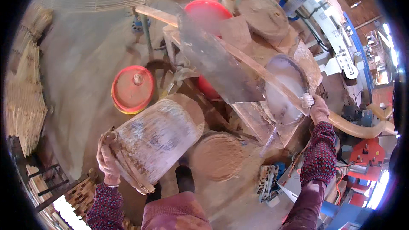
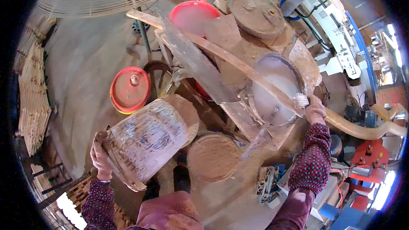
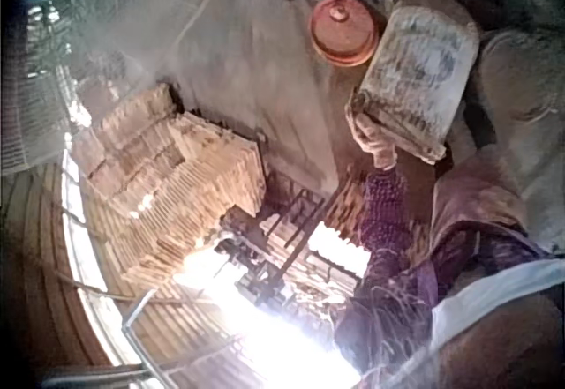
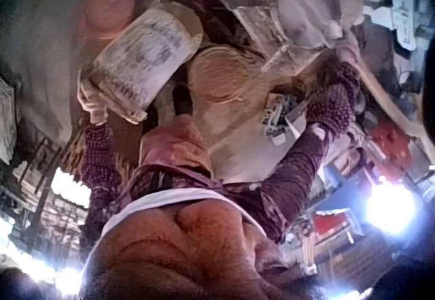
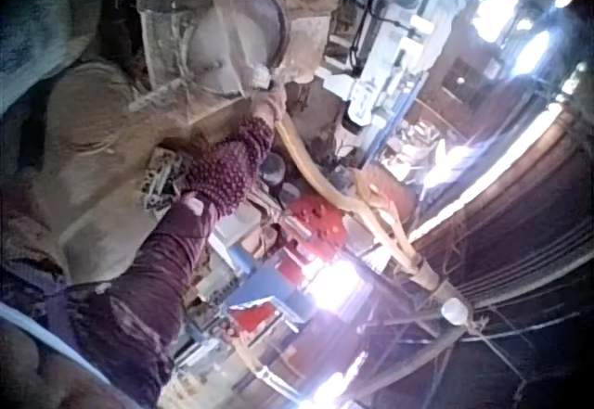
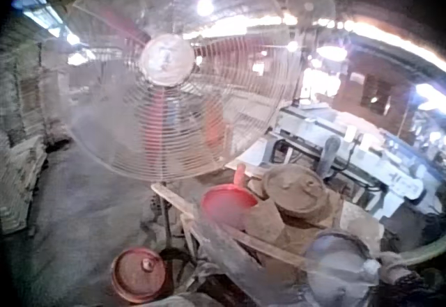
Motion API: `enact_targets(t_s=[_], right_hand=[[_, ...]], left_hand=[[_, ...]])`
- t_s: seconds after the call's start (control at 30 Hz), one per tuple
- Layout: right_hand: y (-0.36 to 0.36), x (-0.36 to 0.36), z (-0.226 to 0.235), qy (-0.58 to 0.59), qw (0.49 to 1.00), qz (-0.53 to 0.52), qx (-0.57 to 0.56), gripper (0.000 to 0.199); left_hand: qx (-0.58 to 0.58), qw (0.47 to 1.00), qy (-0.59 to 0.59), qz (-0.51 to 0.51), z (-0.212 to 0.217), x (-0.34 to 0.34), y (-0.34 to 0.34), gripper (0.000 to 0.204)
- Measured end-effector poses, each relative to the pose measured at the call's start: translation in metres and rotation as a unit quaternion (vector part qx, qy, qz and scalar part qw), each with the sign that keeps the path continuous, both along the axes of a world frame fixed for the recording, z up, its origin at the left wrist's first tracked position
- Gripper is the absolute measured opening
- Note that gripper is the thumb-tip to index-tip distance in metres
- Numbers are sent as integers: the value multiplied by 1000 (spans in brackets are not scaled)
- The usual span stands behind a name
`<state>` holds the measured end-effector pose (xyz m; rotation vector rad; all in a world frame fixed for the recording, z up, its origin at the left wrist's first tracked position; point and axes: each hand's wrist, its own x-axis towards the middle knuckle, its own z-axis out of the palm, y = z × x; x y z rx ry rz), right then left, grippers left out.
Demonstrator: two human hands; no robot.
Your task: The person mixes a dark viscous substance into a white liquid in a bucket using a wooden stick. They then carry the bucket to a conveyor belt and place it on a wooden stand.
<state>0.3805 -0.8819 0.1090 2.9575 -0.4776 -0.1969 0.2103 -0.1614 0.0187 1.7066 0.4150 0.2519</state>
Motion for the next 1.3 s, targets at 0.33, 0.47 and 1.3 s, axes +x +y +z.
enact_targets(t_s=[0.33,0.47,1.3], right_hand=[[-40,-78,14,-195,963,-56,177,34],[176,-133,75,-251,848,-203,420,29],[600,-179,-9,-23,900,289,326,45]], left_hand=[[156,984,-85,4,-1,9,-10,30],[194,976,-94,-23,7,4,-7,30],[190,979,-57,-51,15,6,-22,43]])
